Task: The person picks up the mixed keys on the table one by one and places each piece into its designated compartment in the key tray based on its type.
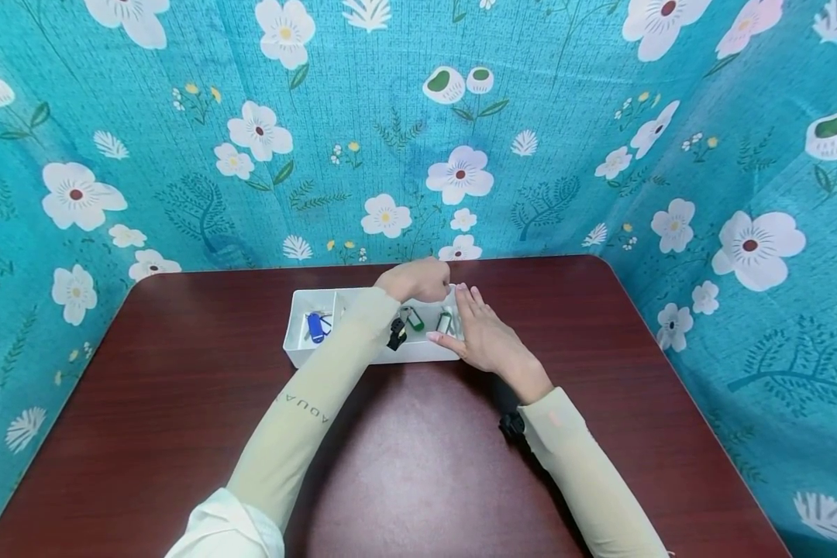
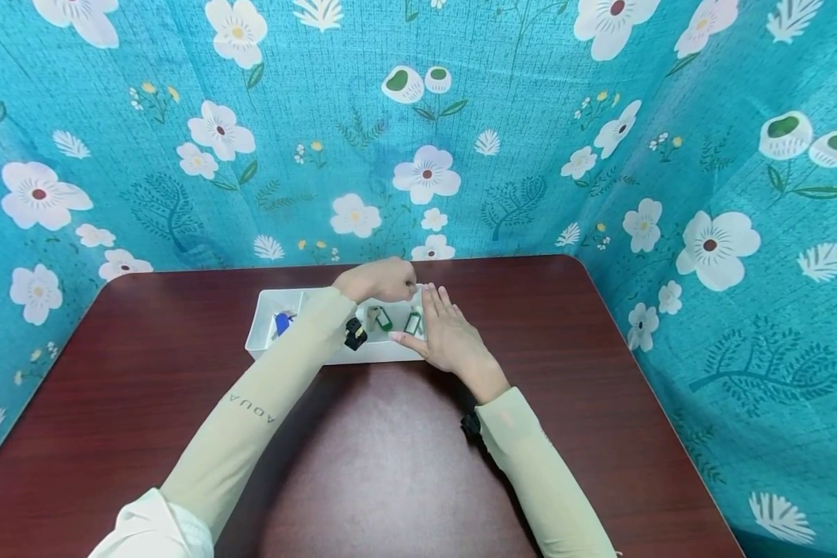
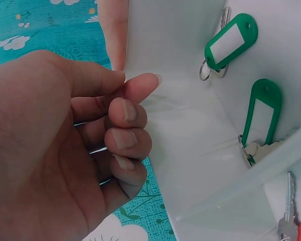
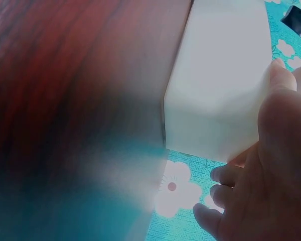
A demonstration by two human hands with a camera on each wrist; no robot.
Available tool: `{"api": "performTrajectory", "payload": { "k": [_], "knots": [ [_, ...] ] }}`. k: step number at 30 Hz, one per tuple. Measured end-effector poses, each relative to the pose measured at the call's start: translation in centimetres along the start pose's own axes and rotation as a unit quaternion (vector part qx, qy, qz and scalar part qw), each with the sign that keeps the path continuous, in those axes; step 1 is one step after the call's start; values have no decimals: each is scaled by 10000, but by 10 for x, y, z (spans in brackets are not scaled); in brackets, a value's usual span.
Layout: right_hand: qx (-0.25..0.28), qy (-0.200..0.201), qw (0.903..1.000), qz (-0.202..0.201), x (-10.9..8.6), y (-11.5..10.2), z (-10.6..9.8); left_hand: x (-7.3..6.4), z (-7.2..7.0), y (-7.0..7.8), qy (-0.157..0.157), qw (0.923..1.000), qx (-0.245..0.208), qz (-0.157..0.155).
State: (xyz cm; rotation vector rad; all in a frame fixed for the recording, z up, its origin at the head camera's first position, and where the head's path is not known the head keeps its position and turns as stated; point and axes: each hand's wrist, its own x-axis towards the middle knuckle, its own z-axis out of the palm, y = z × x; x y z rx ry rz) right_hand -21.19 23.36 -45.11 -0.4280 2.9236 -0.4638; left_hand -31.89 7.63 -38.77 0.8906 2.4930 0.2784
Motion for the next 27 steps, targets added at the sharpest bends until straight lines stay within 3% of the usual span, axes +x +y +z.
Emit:
{"api": "performTrajectory", "payload": {
  "k": [11, 27],
  "knots": [
    [27, -7, 10000, -7, 1, 1, 2, -9, 1, -2, 143, 9998, -80, 104],
    [-50, -7, 10000, -32, 1, -1, 0, -41, -12, -2, 613, 9972, 19, 428]
  ]
}}
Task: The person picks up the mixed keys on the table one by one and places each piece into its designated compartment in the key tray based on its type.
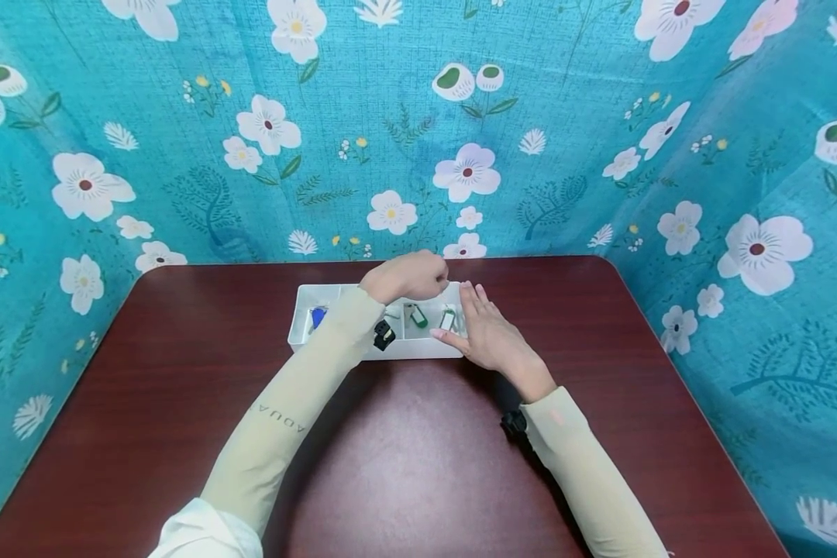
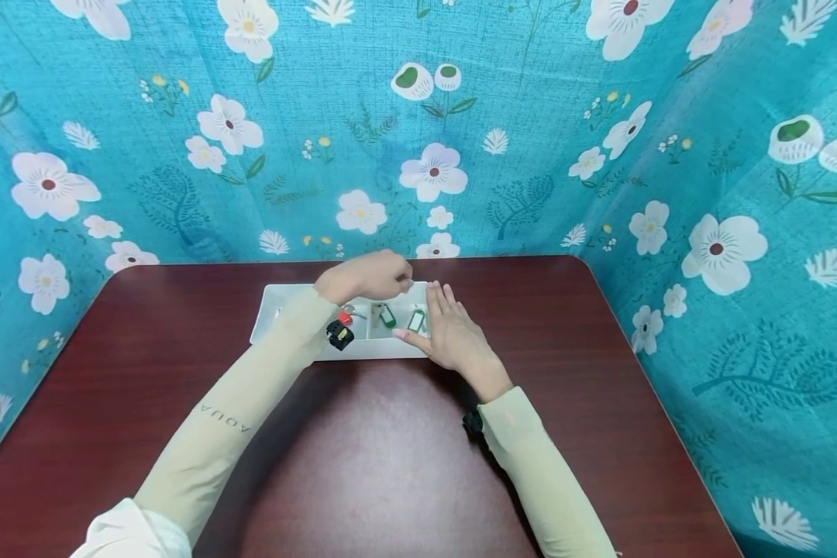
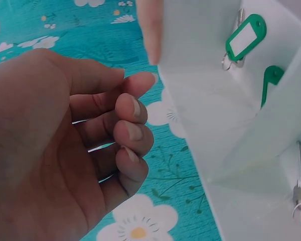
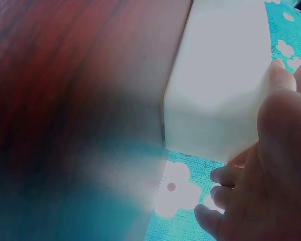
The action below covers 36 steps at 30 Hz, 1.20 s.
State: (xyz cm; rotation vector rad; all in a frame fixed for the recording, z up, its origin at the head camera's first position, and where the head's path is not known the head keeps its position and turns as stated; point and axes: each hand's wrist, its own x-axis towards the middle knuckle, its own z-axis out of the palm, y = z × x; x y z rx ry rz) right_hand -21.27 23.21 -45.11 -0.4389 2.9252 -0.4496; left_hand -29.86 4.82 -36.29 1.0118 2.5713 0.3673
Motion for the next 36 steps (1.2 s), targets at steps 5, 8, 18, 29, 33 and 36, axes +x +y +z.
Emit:
{"api": "performTrajectory", "payload": {
  "k": [5, 8, 18, 29, 33, 36],
  "knots": [
    [-7, -101, 9999, 93, -1, 1, 0, -11, -5, -1, 159, 9998, 68, 25],
    [-43, -111, 9998, 140, -2, 2, -1, -18, -8, 0, 226, 9997, 58, -10],
    [-53, -95, 9998, 137, 0, 3, -1, -42, -17, -4, 390, 9992, -14, 128],
    [96, -79, 9999, 120, 2, -1, 3, -71, -10, -24, 504, 9987, 3, -80],
    [110, -55, 9998, 144, 2, -1, 2, -81, -8, -31, 631, 9979, -28, -174],
    [86, -72, 9997, 206, 1, -1, 1, -88, -8, -33, 742, 9970, -83, -179]
  ]
}}
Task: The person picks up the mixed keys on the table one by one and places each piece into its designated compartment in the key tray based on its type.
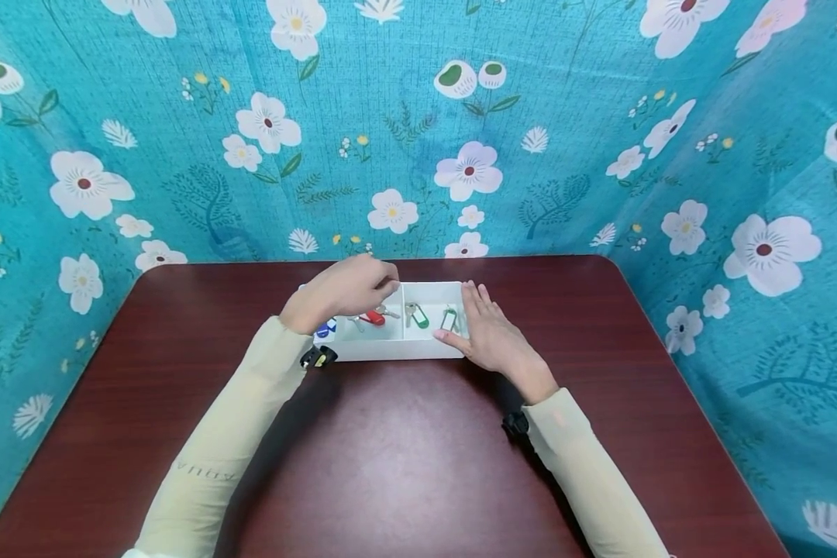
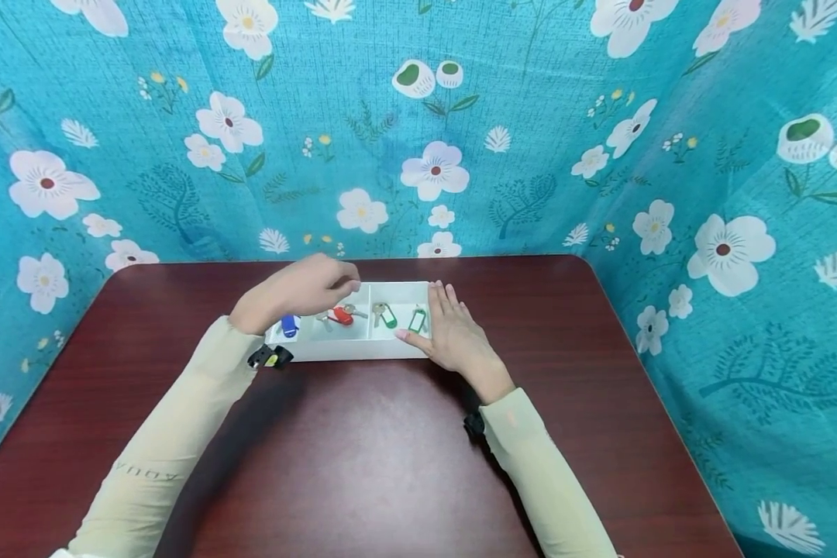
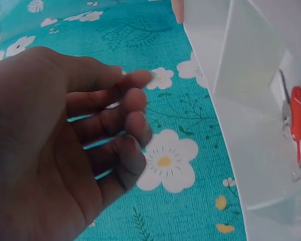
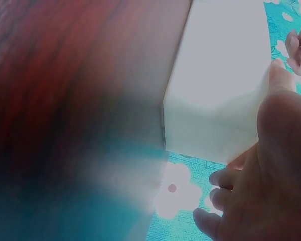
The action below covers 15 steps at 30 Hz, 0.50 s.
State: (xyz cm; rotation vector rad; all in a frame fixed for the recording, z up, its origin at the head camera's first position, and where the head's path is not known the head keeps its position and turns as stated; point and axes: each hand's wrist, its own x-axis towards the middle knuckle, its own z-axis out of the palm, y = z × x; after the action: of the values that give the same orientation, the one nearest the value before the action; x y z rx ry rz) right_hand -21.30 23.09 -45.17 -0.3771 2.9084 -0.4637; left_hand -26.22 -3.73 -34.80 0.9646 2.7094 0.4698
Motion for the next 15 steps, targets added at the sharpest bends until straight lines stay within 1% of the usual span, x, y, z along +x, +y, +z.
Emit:
{"api": "performTrajectory", "payload": {
  "k": [3, 8, 12, 15],
  "knots": [
    [14, 10, 10000, 7, -2, 0, -1, -7, -1, -1, 233, 9997, -18, 104],
    [73, 35, 9999, -81, -1, -2, 0, -19, -2, -6, 658, 9974, 100, 292],
    [-32, -11, 9998, -191, 1, 1, -1, -28, -5, -13, 830, 9962, 71, 255],
    [-14, -136, 9998, -118, 0, 5, -6, -35, -6, -17, 879, 9960, 20, 134]
  ]
}}
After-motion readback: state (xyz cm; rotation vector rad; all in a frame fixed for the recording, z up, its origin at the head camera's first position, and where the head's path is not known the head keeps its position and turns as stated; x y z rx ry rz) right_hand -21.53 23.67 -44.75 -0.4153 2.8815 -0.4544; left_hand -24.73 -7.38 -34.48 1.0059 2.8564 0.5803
